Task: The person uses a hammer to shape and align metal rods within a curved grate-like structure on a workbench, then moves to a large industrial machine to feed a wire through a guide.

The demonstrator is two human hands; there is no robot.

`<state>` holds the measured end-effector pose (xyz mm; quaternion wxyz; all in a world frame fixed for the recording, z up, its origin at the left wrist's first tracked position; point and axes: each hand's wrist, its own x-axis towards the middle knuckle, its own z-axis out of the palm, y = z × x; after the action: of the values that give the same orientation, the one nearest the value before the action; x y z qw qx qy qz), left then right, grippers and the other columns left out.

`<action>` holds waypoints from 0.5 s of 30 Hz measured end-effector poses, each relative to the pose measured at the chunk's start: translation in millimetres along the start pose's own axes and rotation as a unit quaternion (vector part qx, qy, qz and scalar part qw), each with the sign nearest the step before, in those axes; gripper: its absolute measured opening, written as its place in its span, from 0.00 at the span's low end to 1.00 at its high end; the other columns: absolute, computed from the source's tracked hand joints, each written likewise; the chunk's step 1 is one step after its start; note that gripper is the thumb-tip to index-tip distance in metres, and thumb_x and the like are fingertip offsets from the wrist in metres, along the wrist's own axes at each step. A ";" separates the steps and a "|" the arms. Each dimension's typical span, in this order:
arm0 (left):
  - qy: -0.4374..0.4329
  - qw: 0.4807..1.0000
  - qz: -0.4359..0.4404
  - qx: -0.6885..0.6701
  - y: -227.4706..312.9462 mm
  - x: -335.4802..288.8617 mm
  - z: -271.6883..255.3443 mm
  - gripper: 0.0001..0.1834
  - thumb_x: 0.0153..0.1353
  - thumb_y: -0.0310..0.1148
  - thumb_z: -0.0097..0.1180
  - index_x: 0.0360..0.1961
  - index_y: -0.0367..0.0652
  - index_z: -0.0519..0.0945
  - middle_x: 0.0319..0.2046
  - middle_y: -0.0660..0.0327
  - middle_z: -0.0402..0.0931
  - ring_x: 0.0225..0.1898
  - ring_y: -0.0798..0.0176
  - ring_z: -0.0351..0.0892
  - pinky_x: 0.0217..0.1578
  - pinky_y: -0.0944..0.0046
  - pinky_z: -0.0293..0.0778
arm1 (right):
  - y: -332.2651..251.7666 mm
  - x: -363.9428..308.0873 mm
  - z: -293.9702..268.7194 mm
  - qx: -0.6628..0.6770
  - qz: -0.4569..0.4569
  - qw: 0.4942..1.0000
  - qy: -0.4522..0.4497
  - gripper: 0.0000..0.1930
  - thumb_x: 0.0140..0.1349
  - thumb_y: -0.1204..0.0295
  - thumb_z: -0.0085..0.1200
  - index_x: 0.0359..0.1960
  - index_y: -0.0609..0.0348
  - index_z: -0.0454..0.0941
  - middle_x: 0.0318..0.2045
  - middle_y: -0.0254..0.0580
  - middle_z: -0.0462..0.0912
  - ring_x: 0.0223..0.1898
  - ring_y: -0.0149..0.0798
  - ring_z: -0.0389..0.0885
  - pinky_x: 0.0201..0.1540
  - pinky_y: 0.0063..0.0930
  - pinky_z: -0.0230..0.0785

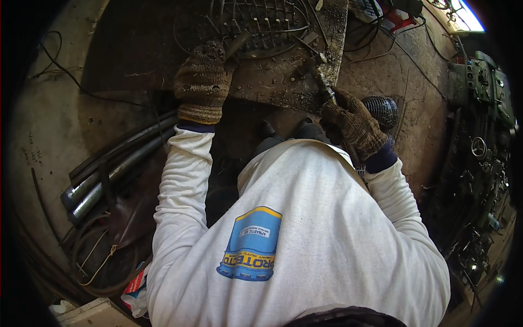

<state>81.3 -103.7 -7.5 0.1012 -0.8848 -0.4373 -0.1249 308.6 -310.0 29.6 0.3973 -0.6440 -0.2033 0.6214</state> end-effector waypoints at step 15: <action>0.010 0.991 -0.050 0.128 -8.2 -14.5 6.3 0.27 0.54 0.60 0.60 0.40 0.46 0.82 0.41 0.53 0.79 0.38 0.48 0.82 0.33 0.50 0.80 | -14.2 26.8 -47.3 -0.085 -0.004 0.989 -0.120 0.22 0.63 0.65 0.57 0.57 0.59 0.73 0.31 0.35 0.81 0.27 0.25 0.78 0.29 0.21 0.73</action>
<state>67.1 -107.7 -17.3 0.2112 -0.8405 -0.4922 -0.0814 361.3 -293.5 19.1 0.3167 -0.5954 -0.3041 0.6729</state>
